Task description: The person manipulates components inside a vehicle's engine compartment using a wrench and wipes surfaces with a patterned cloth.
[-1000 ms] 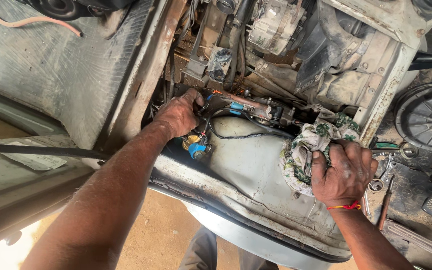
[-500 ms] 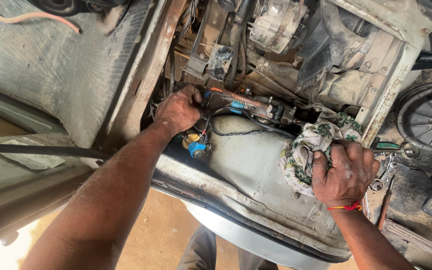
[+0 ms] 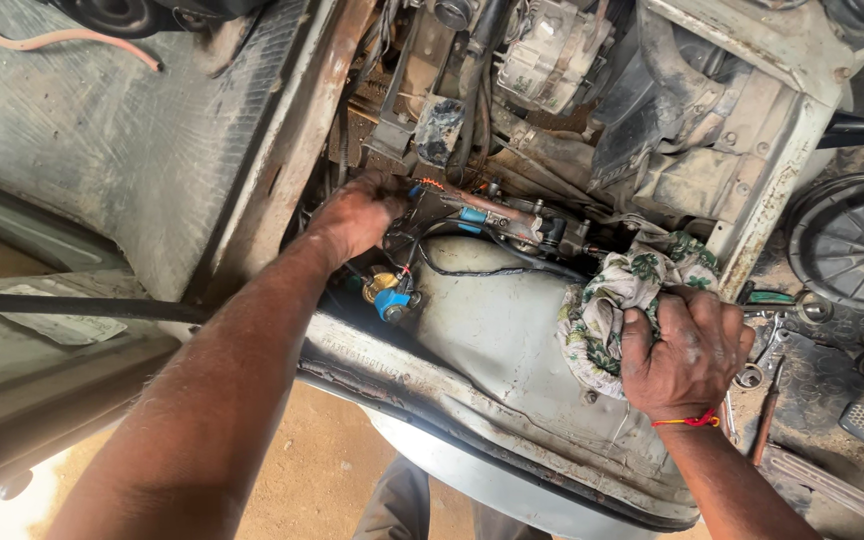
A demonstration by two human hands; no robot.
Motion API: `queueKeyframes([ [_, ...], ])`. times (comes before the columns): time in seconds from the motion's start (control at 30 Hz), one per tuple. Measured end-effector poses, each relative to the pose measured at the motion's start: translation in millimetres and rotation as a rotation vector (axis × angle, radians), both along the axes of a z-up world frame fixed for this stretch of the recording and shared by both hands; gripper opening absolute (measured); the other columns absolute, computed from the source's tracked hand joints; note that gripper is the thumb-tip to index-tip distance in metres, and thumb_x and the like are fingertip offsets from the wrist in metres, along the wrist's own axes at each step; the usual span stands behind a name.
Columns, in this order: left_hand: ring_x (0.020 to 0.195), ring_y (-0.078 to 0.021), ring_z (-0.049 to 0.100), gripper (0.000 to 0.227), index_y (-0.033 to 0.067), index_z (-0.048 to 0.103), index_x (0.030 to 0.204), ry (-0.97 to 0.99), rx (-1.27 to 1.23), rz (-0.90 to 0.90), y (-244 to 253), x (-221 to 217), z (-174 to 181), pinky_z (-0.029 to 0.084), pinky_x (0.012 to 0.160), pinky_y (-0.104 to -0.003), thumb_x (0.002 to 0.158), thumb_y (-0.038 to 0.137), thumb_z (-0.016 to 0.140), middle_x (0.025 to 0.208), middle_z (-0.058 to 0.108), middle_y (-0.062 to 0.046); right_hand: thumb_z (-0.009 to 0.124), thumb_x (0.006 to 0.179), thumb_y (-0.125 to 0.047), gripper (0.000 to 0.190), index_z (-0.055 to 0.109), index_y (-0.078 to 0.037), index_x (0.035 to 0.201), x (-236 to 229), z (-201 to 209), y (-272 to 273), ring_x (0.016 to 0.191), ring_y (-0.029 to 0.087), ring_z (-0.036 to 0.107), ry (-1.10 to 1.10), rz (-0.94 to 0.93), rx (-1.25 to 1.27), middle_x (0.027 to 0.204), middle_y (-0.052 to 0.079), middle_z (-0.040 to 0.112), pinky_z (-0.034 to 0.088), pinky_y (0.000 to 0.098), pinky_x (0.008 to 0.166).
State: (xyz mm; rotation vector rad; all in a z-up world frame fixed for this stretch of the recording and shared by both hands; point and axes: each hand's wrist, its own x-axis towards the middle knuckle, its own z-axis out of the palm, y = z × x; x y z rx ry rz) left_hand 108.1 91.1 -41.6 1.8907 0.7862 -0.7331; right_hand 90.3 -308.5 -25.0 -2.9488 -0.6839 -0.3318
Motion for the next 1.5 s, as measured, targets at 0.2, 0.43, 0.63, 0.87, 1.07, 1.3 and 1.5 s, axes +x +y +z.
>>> queueKeyframes([
  [0.2, 0.13, -0.027, 0.06, 0.071, 0.0213, 0.047, 0.148, 0.071, 0.21, -0.19, -1.0, -0.8, 1.5, 0.042, 0.113, -0.039, 0.082, 0.024, 0.073, 0.139, 0.064, -0.009, 0.07, 0.099, -0.035, 0.027, 0.067, -0.009, 0.103, -1.9, 2.3, 1.3, 0.108, 0.031, 0.053, 0.007, 0.011, 0.016, 0.114, 0.008, 0.062, 0.039, 0.0466, 0.093],
  [0.43, 0.13, -0.0257, 0.06, 0.062, 0.0248, 0.055, 0.143, 0.079, 0.279, -0.252, -7.6, 0.4, 3.1, 0.043, 0.114, -0.04, 0.083, 0.013, 0.066, 0.138, 0.065, -0.008, 0.07, 0.097, -0.036, 0.028, 0.067, -0.009, 0.101, -0.9, 1.1, 0.5, 0.11, 0.032, 0.053, 0.017, -0.004, -0.017, 0.112, 0.009, 0.062, 0.038, 0.0495, 0.096],
  [0.63, 0.123, -0.0276, 0.065, 0.054, 0.0193, 0.057, 0.139, -0.005, 0.334, -0.267, -7.2, -3.3, -5.7, 0.047, 0.109, -0.042, 0.086, 0.023, 0.069, 0.128, 0.07, -0.011, 0.069, 0.098, -0.037, 0.029, 0.067, -0.009, 0.099, -1.2, 0.2, 1.2, 0.11, 0.032, 0.052, 0.029, -0.019, -0.02, 0.113, 0.009, 0.061, 0.037, 0.049, 0.094],
  [0.87, 0.113, -0.0404, 0.065, 0.056, 0.0028, 0.054, 0.136, -0.538, 0.49, -0.155, -22.4, -38.7, 5.6, 0.049, 0.103, -0.05, 0.1, 0.044, 0.064, 0.121, 0.069, -0.024, 0.065, 0.096, -0.041, 0.032, 0.067, -0.009, 0.097, 2.2, 6.8, 5.9, 0.109, 0.03, 0.051, 0.081, -0.067, -0.104, 0.11, 0.009, 0.061, 0.036, 0.0475, 0.097],
  [1.07, 0.125, -0.0373, 0.057, 0.054, 0.0034, 0.064, 0.123, -0.686, 0.708, -0.383, -41.6, -122.4, 38.3, 0.043, 0.105, -0.05, 0.098, 0.051, 0.056, 0.126, 0.065, -0.019, 0.063, 0.087, -0.062, 0.067, 0.07, -0.005, 0.124, 2.0, 23.8, 14.4, 0.099, 0.03, 0.051, 0.107, -0.024, 0.017, 0.101, 0.012, 0.059, 0.034, 0.0477, 0.086],
  [1.3, 0.116, -0.0343, 0.057, 0.054, 0.0076, 0.064, 0.121, -0.388, 0.695, -0.279, -53.1, -130.1, 33.7, 0.044, 0.098, -0.049, 0.093, 0.054, 0.058, 0.125, 0.063, -0.015, 0.07, 0.088, -0.048, 0.042, 0.07, -0.01, 0.105, -4.9, 38.1, 17.1, 0.102, 0.031, 0.06, 0.067, 0.202, 0.017, 0.102, 0.01, 0.068, 0.037, 0.0463, 0.093],
  [1.5, 0.114, -0.0326, 0.057, 0.053, 0.009, 0.063, 0.123, -0.334, 0.755, -0.252, -55.8, -132.0, 39.2, 0.045, 0.096, -0.048, 0.091, 0.05, 0.059, 0.123, 0.062, -0.013, 0.062, 0.105, -0.026, 0.022, 0.067, -0.006, 0.1, 17.1, 30.3, 38.3, 0.079, 0.023, 0.064, 0.441, -0.238, 0.595, 0.089, 0.012, 0.068, 0.05, 0.0392, 0.073],
])
